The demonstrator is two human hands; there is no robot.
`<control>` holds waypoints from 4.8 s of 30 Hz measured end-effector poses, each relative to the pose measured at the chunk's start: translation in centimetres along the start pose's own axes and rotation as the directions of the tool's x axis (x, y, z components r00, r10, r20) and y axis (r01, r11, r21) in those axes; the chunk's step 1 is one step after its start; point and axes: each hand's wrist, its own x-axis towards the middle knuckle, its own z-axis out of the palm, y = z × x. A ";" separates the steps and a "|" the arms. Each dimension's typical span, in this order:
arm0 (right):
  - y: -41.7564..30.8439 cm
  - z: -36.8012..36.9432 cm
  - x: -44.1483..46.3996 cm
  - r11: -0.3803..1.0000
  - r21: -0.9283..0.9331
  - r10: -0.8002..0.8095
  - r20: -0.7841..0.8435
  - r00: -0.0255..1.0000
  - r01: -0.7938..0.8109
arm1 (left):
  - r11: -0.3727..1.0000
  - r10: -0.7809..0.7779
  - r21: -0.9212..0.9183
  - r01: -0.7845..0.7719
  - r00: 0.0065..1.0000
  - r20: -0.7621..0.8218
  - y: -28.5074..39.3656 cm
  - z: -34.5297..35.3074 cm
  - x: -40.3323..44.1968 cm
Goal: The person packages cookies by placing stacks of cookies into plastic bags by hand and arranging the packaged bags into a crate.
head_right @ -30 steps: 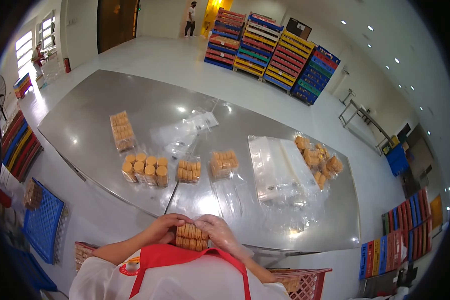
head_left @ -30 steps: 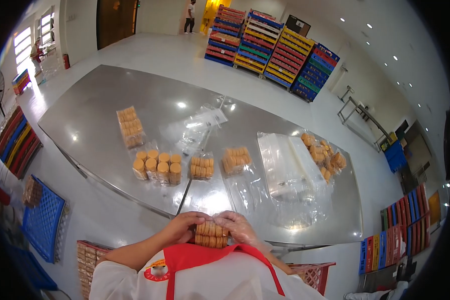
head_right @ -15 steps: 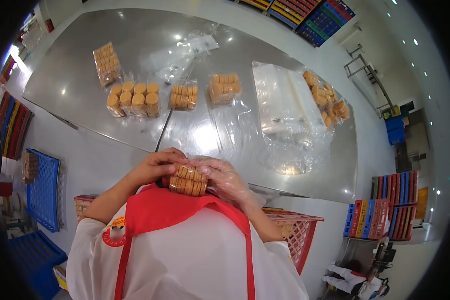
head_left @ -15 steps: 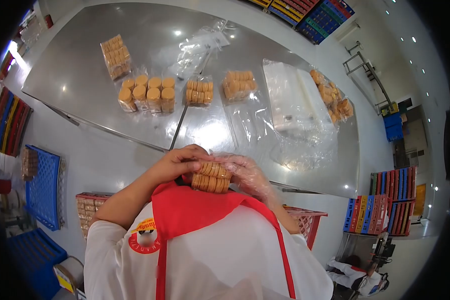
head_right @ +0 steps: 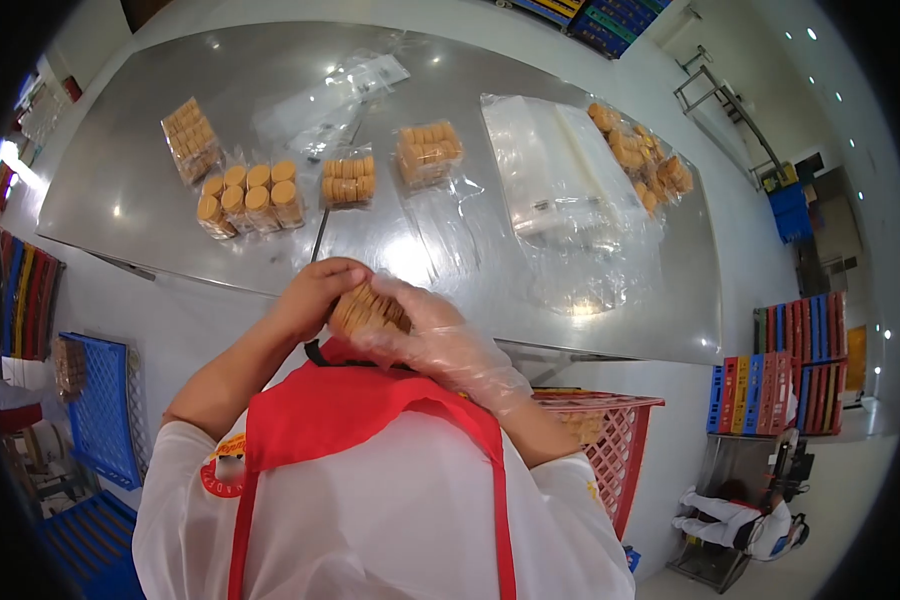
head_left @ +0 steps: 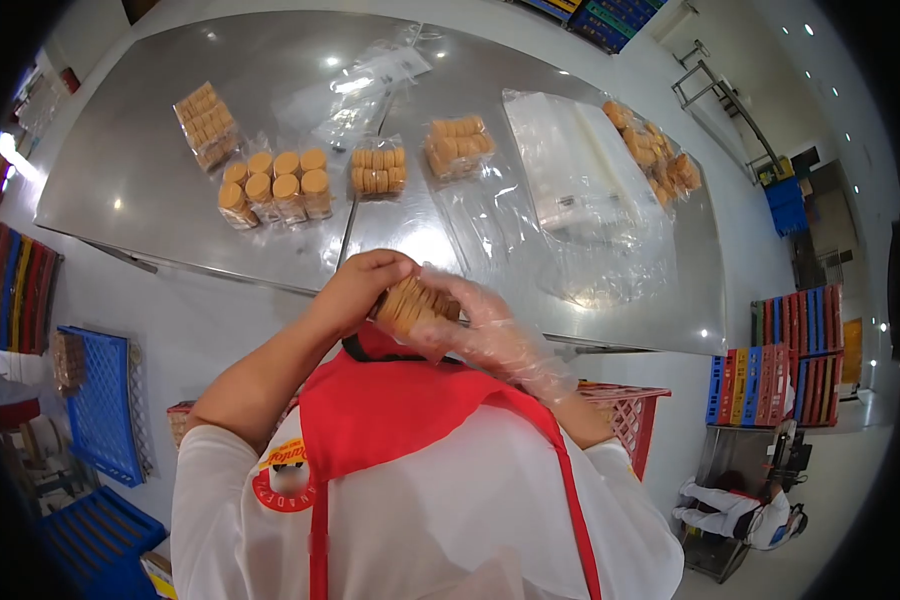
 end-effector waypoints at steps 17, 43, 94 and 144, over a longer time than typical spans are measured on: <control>-0.3 -3.3 0.5 0.062 0.989 -0.252 -0.112 0.961 0.132 | 0.780 0.473 0.298 -0.551 0.830 0.296 9.8 5.2 -2.7; 13.6 -2.8 -6.4 -0.028 0.813 0.193 -0.567 0.801 0.582 | -0.715 0.302 0.517 -0.470 0.460 0.835 2.0 10.5 11.7; 12.7 -3.7 3.0 -0.332 0.938 -0.023 -0.112 0.993 0.098 | -0.378 0.237 0.646 -0.664 0.605 0.760 3.8 18.0 5.9; 6.6 -2.8 -5.6 0.934 0.332 0.032 -0.448 0.893 0.133 | 0.926 0.338 0.083 -0.368 0.907 0.251 7.0 4.7 7.2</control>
